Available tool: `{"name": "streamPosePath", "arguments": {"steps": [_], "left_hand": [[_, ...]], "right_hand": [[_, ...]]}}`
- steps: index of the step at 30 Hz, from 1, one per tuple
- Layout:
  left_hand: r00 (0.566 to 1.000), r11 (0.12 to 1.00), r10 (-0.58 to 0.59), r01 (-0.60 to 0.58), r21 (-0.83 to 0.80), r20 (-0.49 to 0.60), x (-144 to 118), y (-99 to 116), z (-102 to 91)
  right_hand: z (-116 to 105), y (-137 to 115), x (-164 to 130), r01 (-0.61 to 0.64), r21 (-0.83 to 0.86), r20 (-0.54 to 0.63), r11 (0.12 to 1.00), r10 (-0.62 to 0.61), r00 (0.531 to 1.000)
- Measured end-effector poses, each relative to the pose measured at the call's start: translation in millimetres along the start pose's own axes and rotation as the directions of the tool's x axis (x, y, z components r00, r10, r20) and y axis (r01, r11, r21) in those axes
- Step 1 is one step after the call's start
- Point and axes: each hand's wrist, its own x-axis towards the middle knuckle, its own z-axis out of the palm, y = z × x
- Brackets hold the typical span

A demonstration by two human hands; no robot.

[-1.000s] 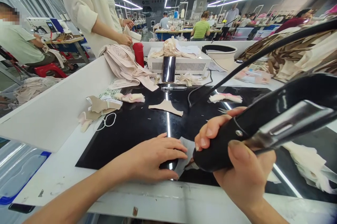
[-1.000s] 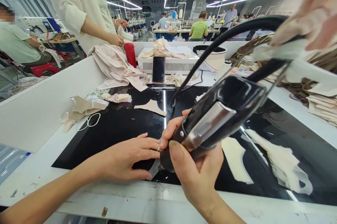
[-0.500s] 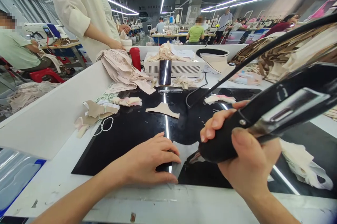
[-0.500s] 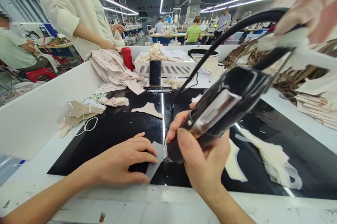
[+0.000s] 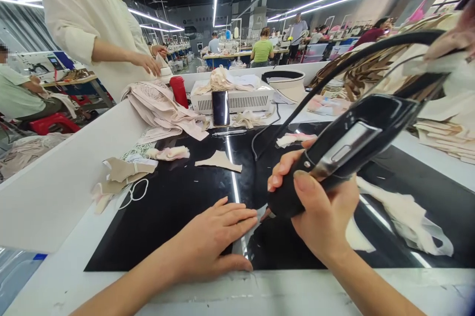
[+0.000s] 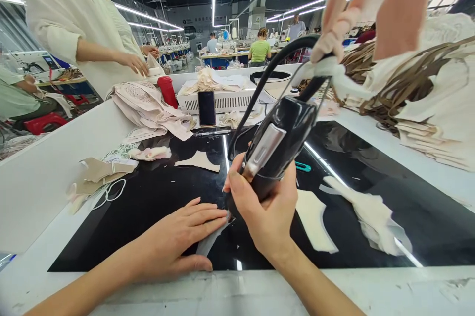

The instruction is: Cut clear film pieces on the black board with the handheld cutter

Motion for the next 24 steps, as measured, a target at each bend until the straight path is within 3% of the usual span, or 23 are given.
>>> {"name": "streamPosePath", "arguments": {"steps": [24], "left_hand": [[1.0, 1.0, -0.017, 0.017, -0.003, -0.007, 0, 2, -1.7]], "right_hand": [[-10, 4, 6, 0.042, -0.021, -0.005, 0.999, -0.042, 0.999]]}}
